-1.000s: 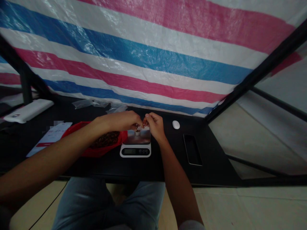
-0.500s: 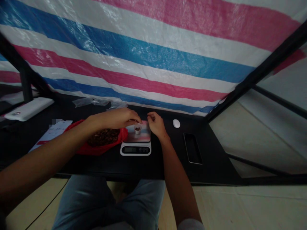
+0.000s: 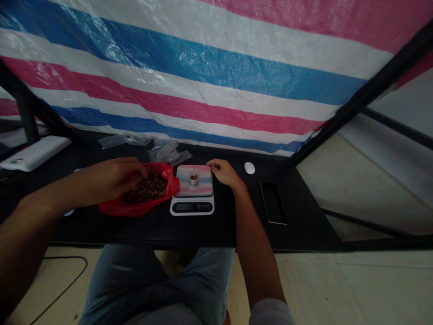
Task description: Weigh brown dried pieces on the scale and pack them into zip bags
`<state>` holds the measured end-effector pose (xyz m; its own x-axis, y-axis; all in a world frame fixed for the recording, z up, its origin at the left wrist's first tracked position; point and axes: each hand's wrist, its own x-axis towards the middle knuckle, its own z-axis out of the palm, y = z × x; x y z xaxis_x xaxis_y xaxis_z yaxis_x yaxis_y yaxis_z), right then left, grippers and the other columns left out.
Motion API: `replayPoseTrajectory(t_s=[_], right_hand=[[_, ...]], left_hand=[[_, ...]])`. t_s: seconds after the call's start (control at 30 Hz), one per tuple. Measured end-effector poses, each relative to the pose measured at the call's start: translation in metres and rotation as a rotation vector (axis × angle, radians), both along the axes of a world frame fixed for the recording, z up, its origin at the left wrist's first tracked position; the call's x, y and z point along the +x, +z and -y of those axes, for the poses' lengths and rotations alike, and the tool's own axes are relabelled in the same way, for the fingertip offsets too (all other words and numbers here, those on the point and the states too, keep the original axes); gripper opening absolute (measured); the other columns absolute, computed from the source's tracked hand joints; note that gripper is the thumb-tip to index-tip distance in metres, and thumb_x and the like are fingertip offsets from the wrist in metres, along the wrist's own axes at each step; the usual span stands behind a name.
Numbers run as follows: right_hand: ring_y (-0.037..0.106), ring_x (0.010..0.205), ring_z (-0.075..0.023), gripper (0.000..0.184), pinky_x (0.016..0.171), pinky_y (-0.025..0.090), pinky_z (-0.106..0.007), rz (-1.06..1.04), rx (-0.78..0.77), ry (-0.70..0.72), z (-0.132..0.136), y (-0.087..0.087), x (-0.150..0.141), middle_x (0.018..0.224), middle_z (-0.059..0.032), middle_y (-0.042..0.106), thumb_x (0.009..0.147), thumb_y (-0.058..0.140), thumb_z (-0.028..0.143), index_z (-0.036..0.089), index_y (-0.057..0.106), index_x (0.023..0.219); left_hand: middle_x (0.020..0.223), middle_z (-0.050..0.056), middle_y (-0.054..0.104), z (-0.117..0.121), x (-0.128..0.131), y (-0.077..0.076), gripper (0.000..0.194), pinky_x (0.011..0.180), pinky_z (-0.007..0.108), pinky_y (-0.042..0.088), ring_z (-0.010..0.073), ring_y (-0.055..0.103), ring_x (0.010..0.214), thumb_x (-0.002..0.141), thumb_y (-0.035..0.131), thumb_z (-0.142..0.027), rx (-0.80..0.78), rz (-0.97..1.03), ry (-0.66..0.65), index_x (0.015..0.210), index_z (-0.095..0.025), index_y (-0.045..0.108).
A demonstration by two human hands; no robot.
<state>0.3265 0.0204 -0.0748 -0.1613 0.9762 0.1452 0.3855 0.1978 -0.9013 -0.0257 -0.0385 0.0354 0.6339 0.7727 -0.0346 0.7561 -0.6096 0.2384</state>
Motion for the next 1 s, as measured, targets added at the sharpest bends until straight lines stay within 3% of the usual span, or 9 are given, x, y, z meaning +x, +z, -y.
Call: replayPoseTrajectory(t_s=[0.17,0.27,0.53,0.67,0.77,1.0], right_hand=[[0.075,0.088,-0.0173,0.024,0.09,0.058,-0.035,-0.016,-0.019,0.05,0.003,0.004,0.005,0.093,-0.004,0.082,0.08,0.064,0.004,0.019,0.081,0.089],[0.075,0.084,-0.0166,0.022,0.088,0.059,-0.034,-0.031,-0.035,0.047,0.004,0.005,0.011,0.091,-0.0041,0.082,0.077,0.069,0.005,0.019,0.081,0.089],[0.074,0.079,-0.0152,0.024,0.081,0.059,-0.031,-0.053,-0.101,0.021,0.007,0.009,0.024,0.086,-0.0038,0.081,0.073,0.07,0.001,0.018,0.08,0.088],[0.073,0.077,-0.0147,0.026,0.082,0.059,-0.031,-0.055,-0.103,0.021,0.008,0.012,0.025,0.084,-0.0033,0.081,0.072,0.068,-0.001,0.018,0.08,0.085],[0.074,0.079,-0.0157,0.024,0.082,0.059,-0.032,-0.049,-0.085,0.035,0.008,0.013,0.025,0.086,-0.0036,0.082,0.071,0.07,0.001,0.018,0.08,0.085],[0.073,0.079,-0.0157,0.022,0.079,0.058,-0.03,-0.038,-0.079,0.051,0.005,0.011,0.028,0.086,-0.0033,0.082,0.072,0.071,0.004,0.019,0.081,0.085]], left_hand=[[0.14,0.012,0.066,-0.003,0.003,-0.028,0.036,0.112,0.042,0.047,0.03,0.065,0.125,0.095,0.061,-0.027,-0.064,-0.002,-0.038,0.129,-0.019,0.069],[0.144,0.013,0.063,-0.006,0.004,-0.037,0.043,0.113,0.042,0.047,0.0314,0.063,0.127,0.093,0.066,-0.03,-0.029,-0.002,-0.041,0.134,-0.021,0.068],[0.133,0.01,0.071,-0.005,0.008,-0.026,0.03,0.101,0.038,0.053,0.0288,0.07,0.113,0.099,0.056,-0.026,-0.049,-0.083,-0.005,0.124,-0.022,0.073],[0.142,0.013,0.065,-0.004,0.009,-0.03,0.042,0.106,0.041,0.052,0.0316,0.067,0.121,0.095,0.062,-0.029,-0.03,-0.095,-0.018,0.136,-0.022,0.066],[0.149,0.014,0.06,-0.005,0.012,-0.033,0.046,0.114,0.044,0.047,0.0319,0.061,0.13,0.093,0.065,-0.03,0.003,-0.049,-0.078,0.138,-0.021,0.066],[0.128,0.01,0.073,-0.009,0.023,-0.03,0.024,0.113,0.039,0.045,0.0266,0.064,0.123,0.095,0.062,-0.018,-0.006,-0.043,-0.259,0.112,-0.022,0.078]])
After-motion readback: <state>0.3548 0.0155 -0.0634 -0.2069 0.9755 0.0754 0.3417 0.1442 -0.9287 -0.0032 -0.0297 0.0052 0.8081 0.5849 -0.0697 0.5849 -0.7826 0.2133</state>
